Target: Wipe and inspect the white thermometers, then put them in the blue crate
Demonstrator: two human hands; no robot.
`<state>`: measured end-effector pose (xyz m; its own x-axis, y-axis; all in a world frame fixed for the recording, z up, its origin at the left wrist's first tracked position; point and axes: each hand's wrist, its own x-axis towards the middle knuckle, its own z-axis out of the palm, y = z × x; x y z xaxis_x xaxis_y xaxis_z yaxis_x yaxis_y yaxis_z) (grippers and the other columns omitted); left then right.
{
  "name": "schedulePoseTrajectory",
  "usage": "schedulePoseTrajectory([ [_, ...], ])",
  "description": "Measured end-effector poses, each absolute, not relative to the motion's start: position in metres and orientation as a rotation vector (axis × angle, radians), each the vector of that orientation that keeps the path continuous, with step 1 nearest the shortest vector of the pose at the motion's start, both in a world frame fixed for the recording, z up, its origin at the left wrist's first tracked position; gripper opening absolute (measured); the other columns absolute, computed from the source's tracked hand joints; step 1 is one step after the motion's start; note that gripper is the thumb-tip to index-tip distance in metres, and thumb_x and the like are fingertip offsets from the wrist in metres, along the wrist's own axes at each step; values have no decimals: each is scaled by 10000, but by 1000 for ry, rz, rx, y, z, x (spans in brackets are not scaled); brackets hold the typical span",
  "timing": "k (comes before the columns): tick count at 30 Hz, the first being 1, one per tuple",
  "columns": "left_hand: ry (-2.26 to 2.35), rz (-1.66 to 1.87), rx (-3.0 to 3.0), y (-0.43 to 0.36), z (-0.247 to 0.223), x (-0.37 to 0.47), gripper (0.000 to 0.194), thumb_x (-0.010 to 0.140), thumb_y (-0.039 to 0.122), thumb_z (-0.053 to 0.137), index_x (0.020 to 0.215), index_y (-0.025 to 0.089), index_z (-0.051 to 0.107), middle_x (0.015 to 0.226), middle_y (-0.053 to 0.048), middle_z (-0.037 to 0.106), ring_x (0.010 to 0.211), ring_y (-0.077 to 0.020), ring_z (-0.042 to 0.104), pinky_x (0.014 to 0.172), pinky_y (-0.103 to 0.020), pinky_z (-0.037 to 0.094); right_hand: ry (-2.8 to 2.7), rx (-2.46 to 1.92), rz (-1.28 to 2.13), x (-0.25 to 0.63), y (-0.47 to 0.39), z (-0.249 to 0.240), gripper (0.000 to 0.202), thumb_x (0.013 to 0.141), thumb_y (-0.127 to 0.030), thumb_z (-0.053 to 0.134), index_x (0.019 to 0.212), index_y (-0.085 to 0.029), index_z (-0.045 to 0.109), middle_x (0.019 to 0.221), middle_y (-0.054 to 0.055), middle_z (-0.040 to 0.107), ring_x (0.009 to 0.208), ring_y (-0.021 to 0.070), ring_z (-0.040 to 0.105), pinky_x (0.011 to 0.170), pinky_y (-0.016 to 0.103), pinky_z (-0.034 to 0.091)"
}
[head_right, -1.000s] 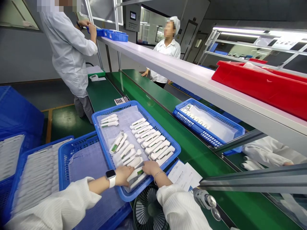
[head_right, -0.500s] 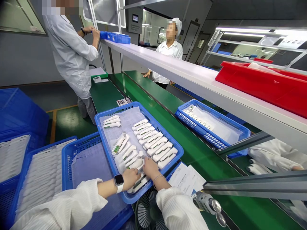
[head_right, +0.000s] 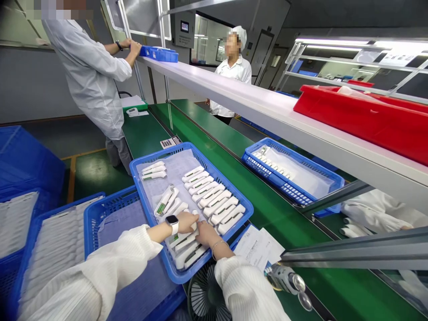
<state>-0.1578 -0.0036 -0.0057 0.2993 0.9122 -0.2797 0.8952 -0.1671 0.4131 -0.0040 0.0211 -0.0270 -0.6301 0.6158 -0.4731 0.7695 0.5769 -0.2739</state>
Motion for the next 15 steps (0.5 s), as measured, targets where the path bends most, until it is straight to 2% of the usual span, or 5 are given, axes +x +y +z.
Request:
schedulePoseTrajectory([
  [5,1757,328,1958,-18,18,-189,416,867,362,539,1235,180,471,1201,-91,537,1050,-221,548,911,-454,465,2493,992,-695,-1,22,-21,362,883,-315,575,1209,-171,510,1233,90,520,1019,217,566,858,431,494],
  [8,1875,425,1832,-36,14,-200,383,874,353,528,1206,166,486,1196,-92,532,1050,-216,543,907,-440,465,2477,979,-667,-3,20,-20,295,885,-299,573,1142,-158,551,1207,84,536,1000,206,572,851,421,497],
  [15,1963,293,1668,-67,-11,-197,326,898,342,489,1162,151,509,1097,-74,579,952,-184,581,825,-388,505,2448,1085,-535,-6,23,-18,283,889,-303,566,1130,-156,557,1194,86,545,1015,211,567,867,428,488],
])
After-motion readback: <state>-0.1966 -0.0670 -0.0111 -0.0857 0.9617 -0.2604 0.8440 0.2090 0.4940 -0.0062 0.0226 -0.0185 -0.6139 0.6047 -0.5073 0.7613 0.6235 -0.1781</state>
